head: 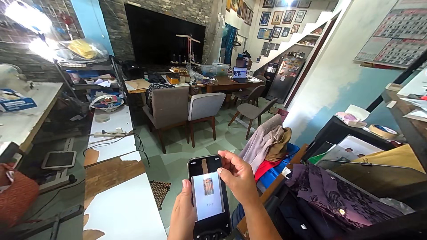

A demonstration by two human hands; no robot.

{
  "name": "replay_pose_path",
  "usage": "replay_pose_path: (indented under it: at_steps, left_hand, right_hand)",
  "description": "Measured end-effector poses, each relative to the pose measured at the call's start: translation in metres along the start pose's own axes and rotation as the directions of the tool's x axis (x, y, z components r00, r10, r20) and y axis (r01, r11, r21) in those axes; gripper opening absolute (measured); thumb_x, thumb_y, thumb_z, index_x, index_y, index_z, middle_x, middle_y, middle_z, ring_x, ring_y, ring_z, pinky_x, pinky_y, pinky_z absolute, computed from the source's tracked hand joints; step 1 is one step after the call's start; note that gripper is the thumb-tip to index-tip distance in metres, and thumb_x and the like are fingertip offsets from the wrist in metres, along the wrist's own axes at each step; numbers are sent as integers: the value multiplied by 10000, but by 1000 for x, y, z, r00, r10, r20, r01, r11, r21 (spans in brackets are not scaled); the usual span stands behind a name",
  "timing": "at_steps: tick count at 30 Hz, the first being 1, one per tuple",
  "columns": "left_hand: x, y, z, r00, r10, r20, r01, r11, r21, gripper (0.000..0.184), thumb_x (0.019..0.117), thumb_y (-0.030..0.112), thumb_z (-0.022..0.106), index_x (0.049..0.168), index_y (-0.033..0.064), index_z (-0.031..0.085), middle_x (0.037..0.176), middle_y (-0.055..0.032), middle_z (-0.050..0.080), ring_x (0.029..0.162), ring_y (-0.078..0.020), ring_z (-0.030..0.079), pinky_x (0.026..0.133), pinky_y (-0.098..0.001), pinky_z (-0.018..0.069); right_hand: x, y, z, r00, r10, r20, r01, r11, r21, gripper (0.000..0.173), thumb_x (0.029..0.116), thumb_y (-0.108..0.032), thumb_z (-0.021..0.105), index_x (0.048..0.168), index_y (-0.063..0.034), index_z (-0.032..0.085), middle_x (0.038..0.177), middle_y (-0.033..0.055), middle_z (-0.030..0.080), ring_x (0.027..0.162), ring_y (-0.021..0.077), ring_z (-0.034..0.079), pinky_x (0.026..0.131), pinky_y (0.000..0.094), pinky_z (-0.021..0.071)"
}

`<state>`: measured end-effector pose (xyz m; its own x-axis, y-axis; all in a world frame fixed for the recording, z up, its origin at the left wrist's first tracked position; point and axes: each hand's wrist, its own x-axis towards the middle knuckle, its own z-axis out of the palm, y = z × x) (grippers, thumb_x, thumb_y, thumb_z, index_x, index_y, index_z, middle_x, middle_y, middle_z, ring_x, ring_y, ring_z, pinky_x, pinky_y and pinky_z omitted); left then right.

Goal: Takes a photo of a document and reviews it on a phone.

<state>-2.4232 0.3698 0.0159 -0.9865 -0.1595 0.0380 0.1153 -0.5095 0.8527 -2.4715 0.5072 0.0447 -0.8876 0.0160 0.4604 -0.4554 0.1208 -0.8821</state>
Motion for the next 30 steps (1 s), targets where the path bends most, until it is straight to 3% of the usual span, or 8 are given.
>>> replay_pose_path:
  at_steps: [26, 30]
  left_hand:
    - [0, 2, -2, 1000, 1, 19, -1, 1000, -4, 603, 1111, 272, 76, 1128, 43, 634, 938, 5, 764, 893, -57, 732, 835, -255, 616]
    - [-2, 7, 1, 1000, -18, -13, 18, 1000, -6, 598, 1114, 265, 76, 1120, 54, 636, 922, 17, 760, 889, -44, 727, 826, -241, 613]
  right_hand:
    - [-1, 0, 1, 1000, 2, 5, -2, 1000, 0, 390, 840, -57, 609, 1212, 33, 683, 863, 15, 700, 735, 15, 646, 673, 175, 545]
    - [-3, -1, -3, 999, -27, 40, 26, 999, 30, 448, 874, -90, 567, 1299, 33, 632, 891, 18, 700, 761, 30, 654, 702, 197, 553]
